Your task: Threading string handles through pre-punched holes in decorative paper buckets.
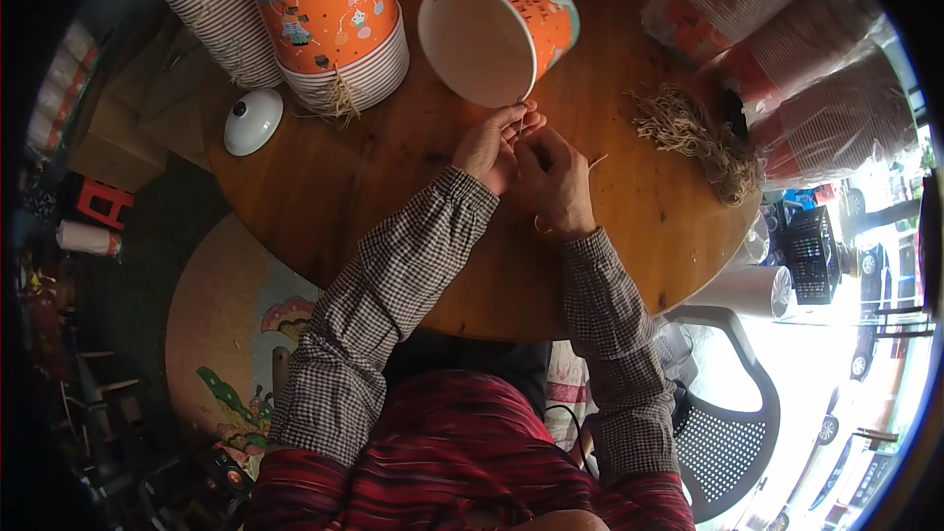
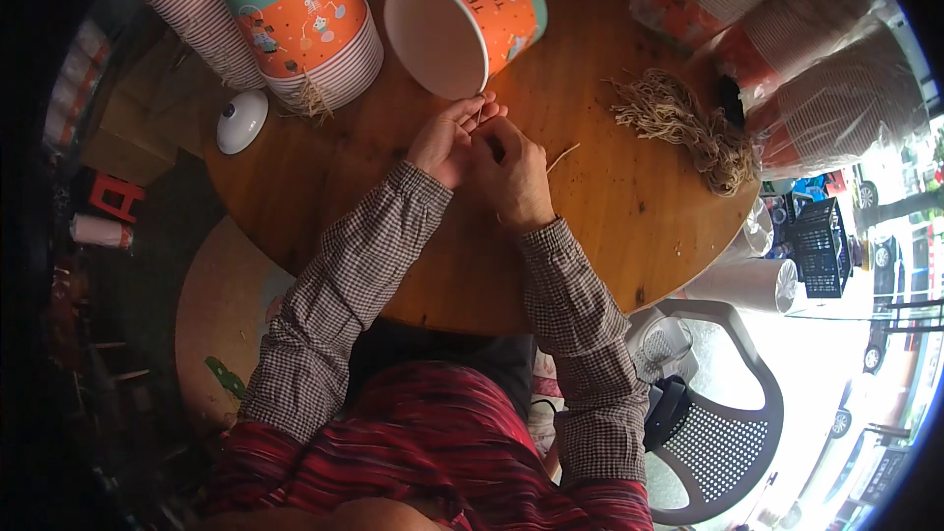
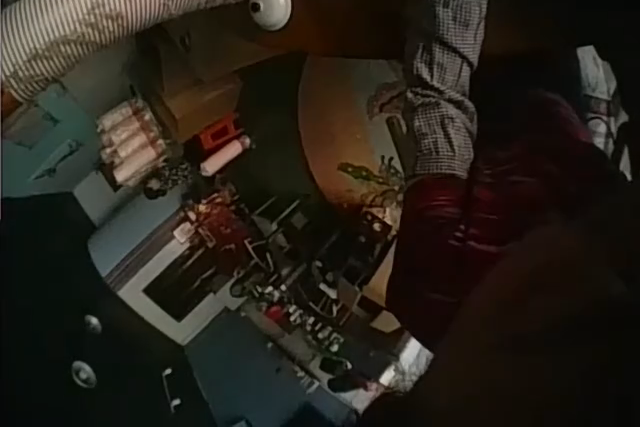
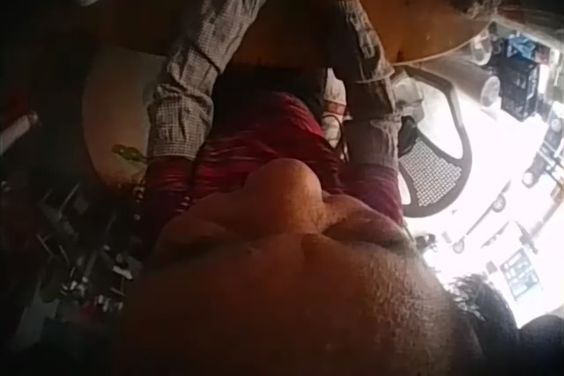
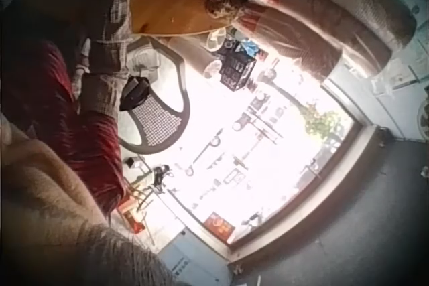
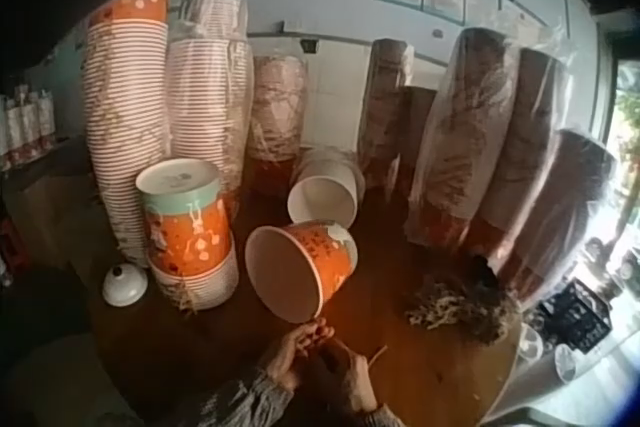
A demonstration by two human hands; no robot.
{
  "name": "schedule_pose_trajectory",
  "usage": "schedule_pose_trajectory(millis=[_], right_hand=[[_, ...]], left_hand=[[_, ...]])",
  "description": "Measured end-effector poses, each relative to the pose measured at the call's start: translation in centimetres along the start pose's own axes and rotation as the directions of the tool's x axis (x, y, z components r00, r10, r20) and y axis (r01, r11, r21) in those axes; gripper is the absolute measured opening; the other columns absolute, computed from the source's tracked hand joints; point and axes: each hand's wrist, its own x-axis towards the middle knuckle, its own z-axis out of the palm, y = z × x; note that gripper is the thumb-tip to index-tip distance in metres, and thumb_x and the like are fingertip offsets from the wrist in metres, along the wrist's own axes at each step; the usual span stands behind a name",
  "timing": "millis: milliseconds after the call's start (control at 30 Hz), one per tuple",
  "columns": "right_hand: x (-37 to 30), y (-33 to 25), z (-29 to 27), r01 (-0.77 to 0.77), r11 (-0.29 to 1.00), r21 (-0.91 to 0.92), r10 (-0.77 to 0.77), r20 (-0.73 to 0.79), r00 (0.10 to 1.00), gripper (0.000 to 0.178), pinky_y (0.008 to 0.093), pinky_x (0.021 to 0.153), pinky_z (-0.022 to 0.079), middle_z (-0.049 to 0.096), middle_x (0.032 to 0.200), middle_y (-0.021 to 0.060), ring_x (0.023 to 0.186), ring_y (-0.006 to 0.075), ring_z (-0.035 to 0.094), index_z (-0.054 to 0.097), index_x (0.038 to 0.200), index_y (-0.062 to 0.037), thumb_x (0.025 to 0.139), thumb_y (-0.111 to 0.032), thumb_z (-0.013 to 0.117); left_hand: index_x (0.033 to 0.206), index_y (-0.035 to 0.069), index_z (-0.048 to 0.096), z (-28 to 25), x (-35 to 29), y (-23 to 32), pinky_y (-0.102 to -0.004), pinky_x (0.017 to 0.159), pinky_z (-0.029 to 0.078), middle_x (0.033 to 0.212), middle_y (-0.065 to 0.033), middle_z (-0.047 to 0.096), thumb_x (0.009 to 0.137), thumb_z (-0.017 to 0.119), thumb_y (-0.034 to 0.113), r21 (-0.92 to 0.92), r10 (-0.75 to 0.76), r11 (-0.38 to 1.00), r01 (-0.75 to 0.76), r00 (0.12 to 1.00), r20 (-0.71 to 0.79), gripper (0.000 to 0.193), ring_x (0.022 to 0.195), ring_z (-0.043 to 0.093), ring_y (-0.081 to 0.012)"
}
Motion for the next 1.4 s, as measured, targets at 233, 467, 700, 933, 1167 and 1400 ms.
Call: schedule_pose_trajectory(millis=[233, 467, 700, 933, 1167, 1400], right_hand=[[0.0, -0.4, -0.1, 0.015, 0.997, 0.079, -0.017, 0.028, 0.999, 0.012, 0.0254, 0.055, 0.044, 0.058, 0.067, 0.0025, 0.06, 0.0065, 0.052, 0.059, 0.083, 0.0014, 0.086, -0.01, 0.061], [0.0, -0.9, -1.3, -0.057, 0.994, 0.088, 0.04, 0.182, 0.983, 0.013, 0.0245, 0.057, 0.043, 0.058, 0.069, 0.0018, 0.063, 0.0061, 0.052, 0.06, 0.084, 0.0023, 0.086, -0.011, 0.062], [-1.2, -2.4, -1.3, -0.254, 0.951, 0.175, 0.147, 0.468, 0.872, 0.021, 0.0245, 0.059, 0.046, 0.063, 0.075, 0.0056, 0.066, 0.011, 0.058, 0.064, 0.102, 0.0014, 0.088, -0.014, 0.06], [-1.6, -2.3, -1.9, -0.332, 0.697, 0.635, -0.027, 0.486, 0.873, 0.042, 0.0205, 0.047, 0.044, 0.061, 0.076, 0.007, 0.052, 0.011, 0.054, 0.049, 0.13, -0.0056, 0.09, -0.014, 0.06], [-0.7, -7.1, 0.3, -0.376, 0.384, 0.843, -0.169, 0.465, 0.869, 0.074, 0.0229, 0.046, 0.047, 0.061, 0.081, 0.0088, 0.052, 0.0141, 0.056, 0.021, 0.148, -0.0129, 0.088, -0.016, 0.064], [3.2, -5.5, -1.3, -0.192, 0.432, 0.881, -0.115, 0.266, 0.957, 0.06, 0.0253, 0.05, 0.048, 0.061, 0.077, 0.0044, 0.056, 0.0137, 0.057, 0.025, 0.147, -0.0124, 0.094, -0.014, 0.054]], left_hand=[[0.112, -0.005, 0.054, 0.3, 0.0, 1.0, -0.0353, 0.094, 0.048, 0.101, -0.0115, 0.059, 0.093, 0.049, 0.019, -0.115, -0.003, 0.993, 0.013, 0.996, 0.088, 0.03, 0.099, 0.058, -0.0232], [0.117, -0.004, 0.051, -0.1, 1.1, 1.9, -0.033, 0.088, 0.052, 0.104, -0.0118, 0.062, 0.096, 0.049, 0.018, 0.003, 0.09, 0.996, -0.091, 0.987, 0.13, 0.03, 0.094, 0.063, -0.0206], [0.114, -0.004, 0.051, -2.7, 4.1, 2.6, -0.0309, 0.068, 0.058, 0.097, -0.0128, 0.065, 0.096, 0.051, 0.017, 0.356, 0.44, 0.821, -0.447, 0.892, 0.107, 0.027, 0.081, 0.067, -0.0206], [0.1, -0.006, 0.053, -4.0, 4.2, 5.3, -0.0273, 0.055, 0.054, 0.077, -0.0102, 0.063, 0.093, 0.054, 0.015, 0.653, 0.712, 0.41, -0.637, 0.671, 0.206, 0.022, 0.061, 0.062, -0.0142], [0.097, -0.005, 0.055, -7.2, 4.7, 8.7, -0.0283, 0.057, 0.053, 0.073, -0.009, 0.062, 0.091, 0.057, 0.017, 0.829, 0.705, 0.23, -0.509, 0.675, 0.218, 0.023, 0.063, 0.062, -0.0156], [0.104, 0.001, 0.059, -2.3, 1.3, 8.4, -0.0373, 0.071, 0.049, 0.097, -0.0172, 0.062, 0.088, 0.062, 0.019, 0.783, 0.852, -0.439, -0.44, 0.073, 0.519, 0.024, 0.088, 0.062, -0.0317]])
